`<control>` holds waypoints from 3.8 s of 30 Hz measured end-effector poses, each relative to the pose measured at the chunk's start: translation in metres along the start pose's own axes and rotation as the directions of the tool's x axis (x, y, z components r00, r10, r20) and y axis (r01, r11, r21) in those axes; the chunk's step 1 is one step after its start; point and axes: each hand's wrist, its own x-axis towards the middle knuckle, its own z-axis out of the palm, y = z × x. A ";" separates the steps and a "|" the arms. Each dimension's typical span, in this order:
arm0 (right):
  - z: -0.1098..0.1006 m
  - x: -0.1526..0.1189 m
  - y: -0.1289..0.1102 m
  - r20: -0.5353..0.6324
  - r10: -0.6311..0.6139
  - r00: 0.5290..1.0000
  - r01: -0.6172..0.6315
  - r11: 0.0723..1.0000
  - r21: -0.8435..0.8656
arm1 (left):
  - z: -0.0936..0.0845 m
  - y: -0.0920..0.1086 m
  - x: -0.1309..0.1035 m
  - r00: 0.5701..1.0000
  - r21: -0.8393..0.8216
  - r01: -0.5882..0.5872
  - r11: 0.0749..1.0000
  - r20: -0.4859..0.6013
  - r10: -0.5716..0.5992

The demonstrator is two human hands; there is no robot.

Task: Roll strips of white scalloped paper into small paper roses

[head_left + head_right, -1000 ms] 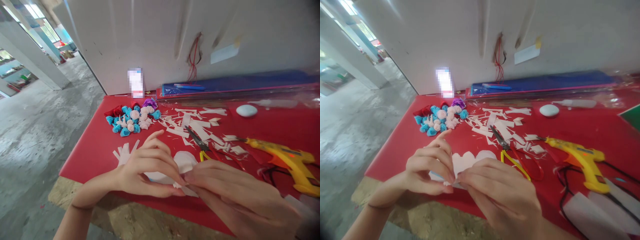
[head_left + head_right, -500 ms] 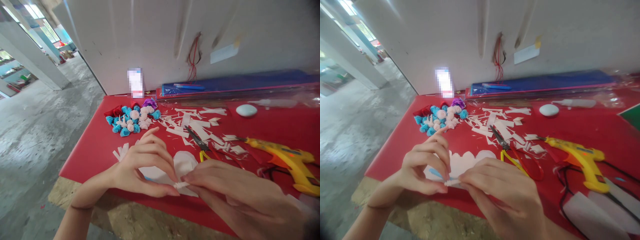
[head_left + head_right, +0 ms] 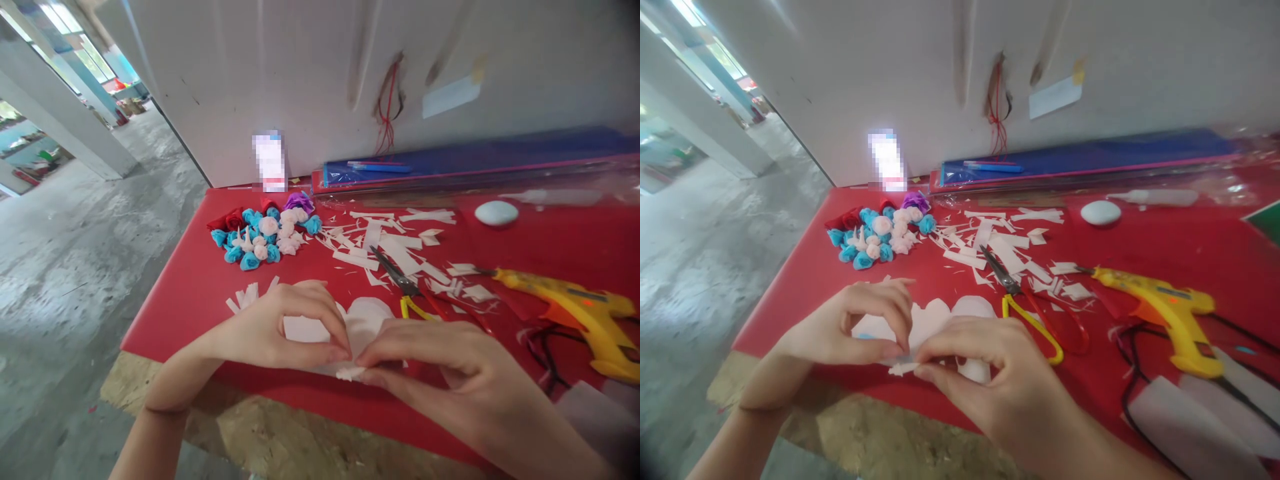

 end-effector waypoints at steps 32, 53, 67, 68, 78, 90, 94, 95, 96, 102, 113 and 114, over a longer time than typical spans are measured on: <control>-0.004 0.004 0.016 0.289 0.143 0.946 -0.188 0.973 0.135 | 0.006 0.002 -0.002 0.990 0.144 -0.067 0.987 0.130 0.048; -0.017 0.005 -0.003 0.041 -0.326 0.944 0.328 0.924 -0.194 | 0.000 0.006 -0.004 0.991 0.128 -0.129 0.983 -0.024 0.133; -0.012 -0.003 0.008 0.016 -0.302 0.953 0.302 0.949 -0.091 | 0.002 0.006 -0.004 0.977 0.250 -0.209 0.946 0.014 0.212; -0.011 -0.004 0.009 0.017 -0.290 0.957 0.290 0.954 -0.074 | 0.002 0.005 -0.004 0.977 0.260 -0.211 0.942 0.016 0.214; -0.012 -0.003 0.010 0.075 -0.222 0.972 0.224 0.974 -0.023 | 0.003 0.007 -0.003 0.968 0.316 -0.244 0.917 0.020 0.251; -0.011 -0.002 0.011 0.089 -0.186 0.979 0.186 0.982 0.005 | 0.003 0.009 -0.002 0.965 0.334 -0.254 0.908 0.025 0.261; -0.010 -0.002 0.010 0.120 -0.182 0.976 0.183 0.983 0.003 | 0.005 0.008 -0.002 0.967 0.352 -0.246 0.903 0.025 0.254; -0.010 -0.002 0.009 0.129 -0.186 0.974 0.187 0.982 -0.001 | 0.005 0.007 -0.002 0.965 0.353 -0.253 0.901 0.027 0.261; -0.010 -0.002 0.009 0.133 -0.190 0.973 0.192 0.981 -0.003 | 0.005 0.006 -0.002 0.964 0.350 -0.257 0.901 0.028 0.264; -0.013 -0.001 0.007 0.031 -0.303 0.953 0.304 0.951 -0.061 | 0.003 0.007 -0.003 0.969 0.327 -0.221 0.919 -0.036 0.246; -0.016 -0.015 0.012 0.019 -0.422 0.907 0.407 0.861 -0.305 | 0.005 0.007 -0.003 0.914 0.482 -0.292 0.826 -0.114 0.389; -0.016 -0.016 0.012 0.012 -0.419 0.908 0.400 0.857 -0.325 | 0.004 0.008 -0.003 0.914 0.484 -0.289 0.826 -0.115 0.388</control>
